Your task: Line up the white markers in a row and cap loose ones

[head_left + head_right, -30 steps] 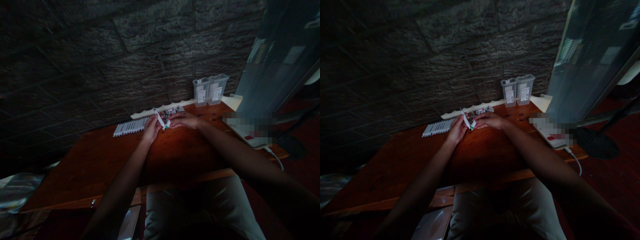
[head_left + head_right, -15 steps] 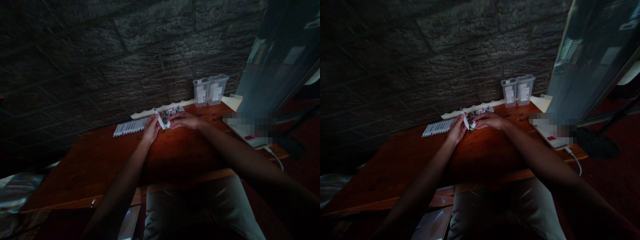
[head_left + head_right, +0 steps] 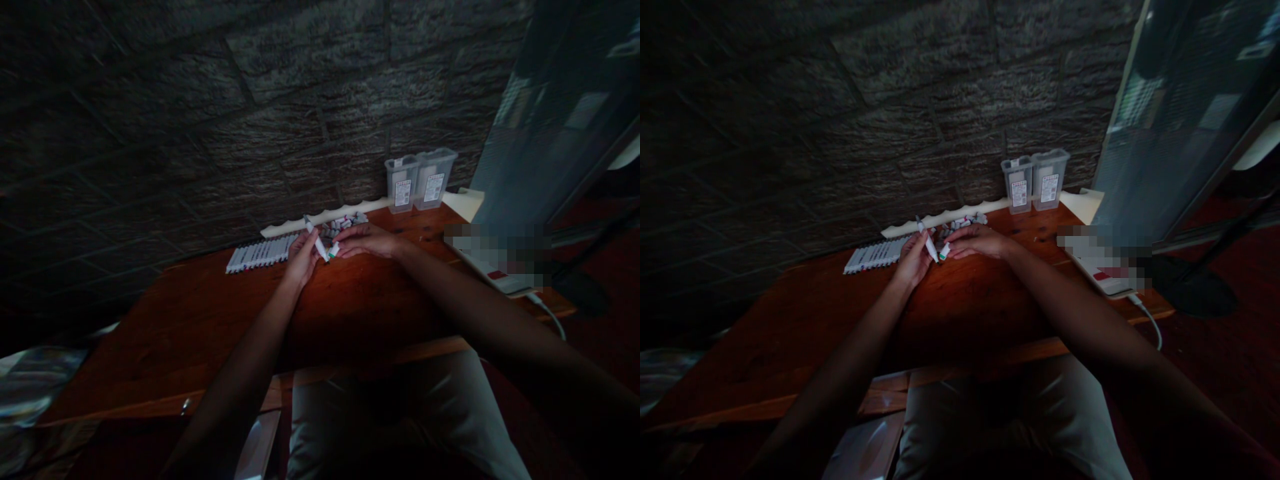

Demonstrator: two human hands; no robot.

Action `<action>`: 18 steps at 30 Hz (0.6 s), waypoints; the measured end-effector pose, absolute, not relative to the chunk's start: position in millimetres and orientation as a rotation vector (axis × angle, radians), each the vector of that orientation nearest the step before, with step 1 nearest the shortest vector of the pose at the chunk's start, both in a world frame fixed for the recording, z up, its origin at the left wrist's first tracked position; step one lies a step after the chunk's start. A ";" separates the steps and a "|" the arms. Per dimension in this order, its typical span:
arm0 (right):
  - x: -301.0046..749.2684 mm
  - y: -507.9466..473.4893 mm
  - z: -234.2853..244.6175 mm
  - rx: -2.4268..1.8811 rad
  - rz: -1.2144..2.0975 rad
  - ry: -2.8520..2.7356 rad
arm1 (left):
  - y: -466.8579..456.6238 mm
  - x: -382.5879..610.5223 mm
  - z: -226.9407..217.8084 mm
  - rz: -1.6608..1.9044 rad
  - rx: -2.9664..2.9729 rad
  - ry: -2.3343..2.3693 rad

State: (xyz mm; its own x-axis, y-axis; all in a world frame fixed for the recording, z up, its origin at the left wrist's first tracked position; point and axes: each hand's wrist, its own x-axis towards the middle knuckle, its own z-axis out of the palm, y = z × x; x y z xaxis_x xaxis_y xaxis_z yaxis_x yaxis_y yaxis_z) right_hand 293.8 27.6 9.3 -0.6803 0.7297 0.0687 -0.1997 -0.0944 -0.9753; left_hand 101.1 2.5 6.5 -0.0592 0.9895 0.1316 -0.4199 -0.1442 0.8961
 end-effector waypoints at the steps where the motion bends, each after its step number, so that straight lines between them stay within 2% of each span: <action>1: 293.5 27.5 9.3 -0.591 1.843 -1.540 | 2.4 101.2 6.5 1.509 0.961 0.829; 18: 294.1 25.8 11.6 -0.666 1.803 -1.676 | 4.9 100.1 4.9 1.518 0.945 0.815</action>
